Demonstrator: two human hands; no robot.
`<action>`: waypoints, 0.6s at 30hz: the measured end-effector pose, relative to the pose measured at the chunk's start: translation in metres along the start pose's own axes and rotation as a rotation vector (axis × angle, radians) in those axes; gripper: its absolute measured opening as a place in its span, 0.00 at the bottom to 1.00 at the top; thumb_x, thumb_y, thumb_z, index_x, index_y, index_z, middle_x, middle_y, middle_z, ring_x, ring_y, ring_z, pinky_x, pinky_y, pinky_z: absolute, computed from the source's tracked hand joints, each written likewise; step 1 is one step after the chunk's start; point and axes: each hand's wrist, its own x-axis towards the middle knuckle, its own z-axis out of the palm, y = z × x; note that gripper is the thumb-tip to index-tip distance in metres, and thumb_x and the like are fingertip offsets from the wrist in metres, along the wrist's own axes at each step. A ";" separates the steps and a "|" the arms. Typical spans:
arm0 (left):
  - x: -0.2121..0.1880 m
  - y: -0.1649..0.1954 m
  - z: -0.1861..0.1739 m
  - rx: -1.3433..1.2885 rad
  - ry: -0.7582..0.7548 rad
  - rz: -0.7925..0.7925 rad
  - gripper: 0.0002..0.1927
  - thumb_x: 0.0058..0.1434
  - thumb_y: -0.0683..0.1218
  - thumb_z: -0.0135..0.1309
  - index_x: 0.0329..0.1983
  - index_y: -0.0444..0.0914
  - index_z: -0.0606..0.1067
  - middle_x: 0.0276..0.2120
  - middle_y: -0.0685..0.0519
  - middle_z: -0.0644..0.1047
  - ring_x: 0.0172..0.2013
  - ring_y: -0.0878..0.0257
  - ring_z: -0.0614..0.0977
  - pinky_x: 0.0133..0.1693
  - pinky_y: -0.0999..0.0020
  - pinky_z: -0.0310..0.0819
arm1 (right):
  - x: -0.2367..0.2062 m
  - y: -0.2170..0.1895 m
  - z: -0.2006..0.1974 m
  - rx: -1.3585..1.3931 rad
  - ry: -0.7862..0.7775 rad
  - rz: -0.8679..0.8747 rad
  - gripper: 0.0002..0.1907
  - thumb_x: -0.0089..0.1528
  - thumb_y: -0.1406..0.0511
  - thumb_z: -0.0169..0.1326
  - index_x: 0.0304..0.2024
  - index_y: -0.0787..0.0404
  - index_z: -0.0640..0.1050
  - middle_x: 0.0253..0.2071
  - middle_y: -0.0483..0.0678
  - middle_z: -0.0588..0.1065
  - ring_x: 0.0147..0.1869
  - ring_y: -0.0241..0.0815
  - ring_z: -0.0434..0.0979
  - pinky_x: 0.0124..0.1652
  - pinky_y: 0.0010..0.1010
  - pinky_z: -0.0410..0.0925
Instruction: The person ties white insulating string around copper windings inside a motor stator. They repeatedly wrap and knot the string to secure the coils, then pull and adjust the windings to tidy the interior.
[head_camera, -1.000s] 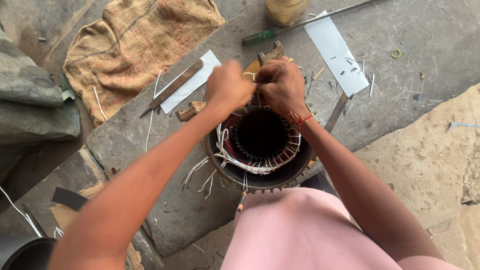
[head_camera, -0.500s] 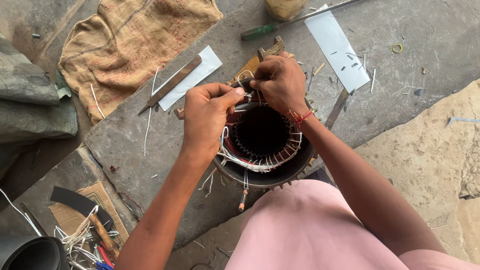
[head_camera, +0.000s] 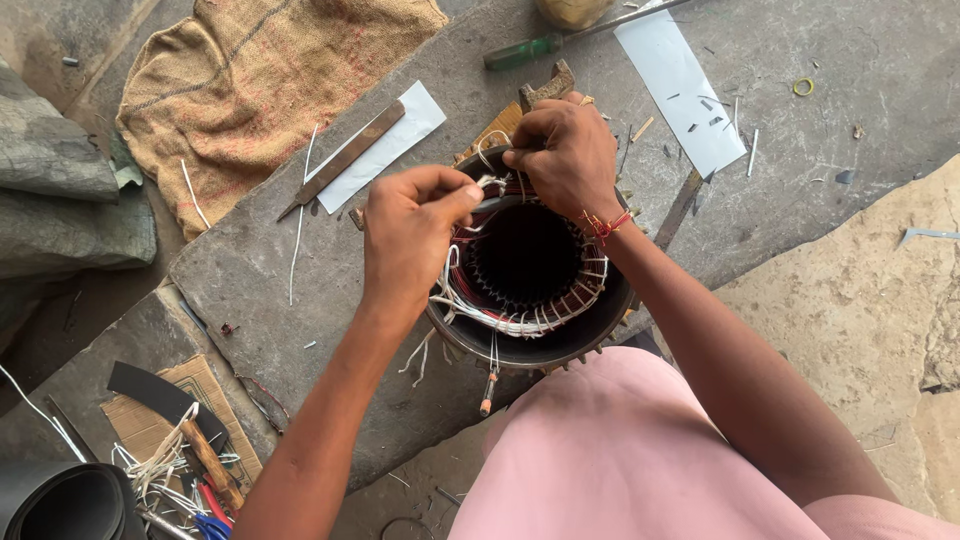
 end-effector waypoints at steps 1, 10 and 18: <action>-0.003 -0.002 -0.001 0.036 -0.009 0.023 0.06 0.58 0.41 0.61 0.35 0.34 0.84 0.24 0.57 0.80 0.24 0.75 0.76 0.28 0.78 0.67 | 0.000 0.000 0.000 -0.002 -0.008 0.010 0.08 0.49 0.63 0.70 0.25 0.58 0.83 0.27 0.40 0.77 0.38 0.43 0.74 0.37 0.38 0.65; -0.015 -0.021 -0.015 0.546 0.123 0.194 0.11 0.58 0.49 0.64 0.32 0.35 0.84 0.30 0.47 0.80 0.30 0.57 0.82 0.38 0.62 0.75 | -0.001 0.000 0.000 0.009 0.017 -0.013 0.07 0.50 0.64 0.69 0.26 0.58 0.83 0.28 0.40 0.77 0.41 0.43 0.75 0.39 0.38 0.66; 0.006 -0.005 -0.003 0.873 0.134 0.253 0.15 0.57 0.55 0.64 0.30 0.38 0.84 0.32 0.45 0.82 0.33 0.48 0.83 0.37 0.52 0.75 | 0.000 0.000 0.001 -0.004 -0.004 0.040 0.07 0.50 0.64 0.70 0.27 0.57 0.84 0.27 0.39 0.77 0.39 0.42 0.74 0.37 0.38 0.66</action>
